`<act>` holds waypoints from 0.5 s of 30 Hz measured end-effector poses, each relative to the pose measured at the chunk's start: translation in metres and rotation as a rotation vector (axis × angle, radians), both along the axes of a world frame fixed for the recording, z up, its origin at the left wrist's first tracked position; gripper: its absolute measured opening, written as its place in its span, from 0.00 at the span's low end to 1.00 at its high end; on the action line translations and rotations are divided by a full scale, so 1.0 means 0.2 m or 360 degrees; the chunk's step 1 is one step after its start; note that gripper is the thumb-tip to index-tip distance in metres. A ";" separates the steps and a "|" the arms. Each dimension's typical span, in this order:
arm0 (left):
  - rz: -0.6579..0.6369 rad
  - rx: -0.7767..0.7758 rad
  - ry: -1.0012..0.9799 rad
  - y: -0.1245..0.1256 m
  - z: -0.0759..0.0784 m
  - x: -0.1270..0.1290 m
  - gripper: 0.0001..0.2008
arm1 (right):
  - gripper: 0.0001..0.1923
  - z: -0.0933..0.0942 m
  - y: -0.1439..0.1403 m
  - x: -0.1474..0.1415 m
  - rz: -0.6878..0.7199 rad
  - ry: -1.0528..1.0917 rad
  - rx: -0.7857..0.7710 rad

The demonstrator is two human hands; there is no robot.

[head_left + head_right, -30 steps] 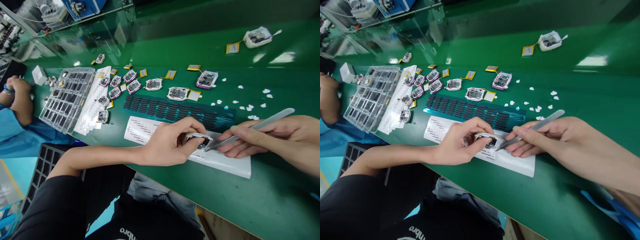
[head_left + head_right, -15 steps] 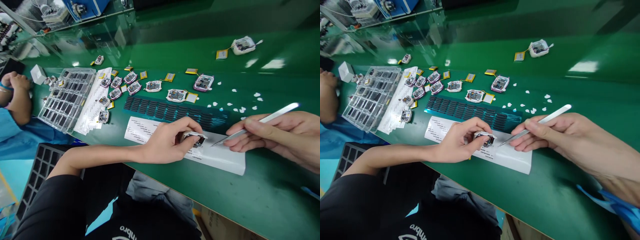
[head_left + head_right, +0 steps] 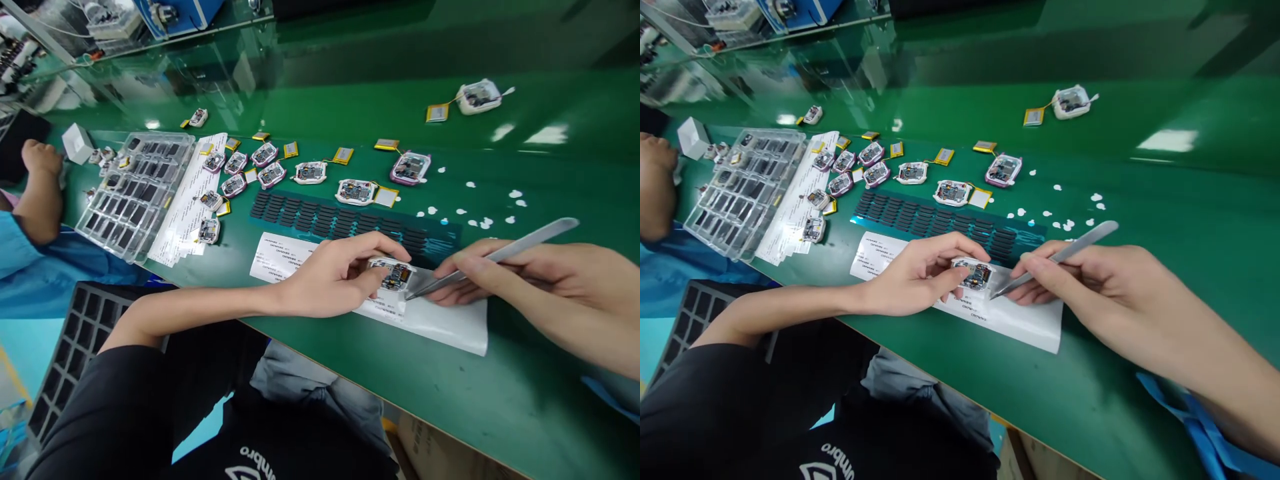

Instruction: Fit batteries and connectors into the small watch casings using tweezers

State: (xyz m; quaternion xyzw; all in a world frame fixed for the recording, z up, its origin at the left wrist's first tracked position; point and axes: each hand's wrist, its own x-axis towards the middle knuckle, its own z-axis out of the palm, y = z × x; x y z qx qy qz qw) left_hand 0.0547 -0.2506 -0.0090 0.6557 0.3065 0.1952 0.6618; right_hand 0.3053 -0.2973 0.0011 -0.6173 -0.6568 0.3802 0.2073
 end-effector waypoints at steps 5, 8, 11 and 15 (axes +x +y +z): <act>-0.0010 0.0009 0.0063 -0.01 0.00 0.00 0.10 | 0.37 -0.03 0.01 -0.01 0.0112 0.0073 -0.0125; -0.0002 0.0034 0.0097 -0.01 -0.01 0.00 0.10 | 0.36 -0.03 0.01 -0.02 0.0106 0.0166 -0.0177; 0.0006 0.0064 0.0083 -0.01 -0.02 0.00 0.10 | 0.37 -0.02 0.02 -0.02 -0.0082 0.0274 -0.0236; 0.0019 0.0052 0.0023 -0.01 -0.02 0.00 0.10 | 0.39 -0.01 0.01 -0.01 -0.0427 0.0300 -0.0129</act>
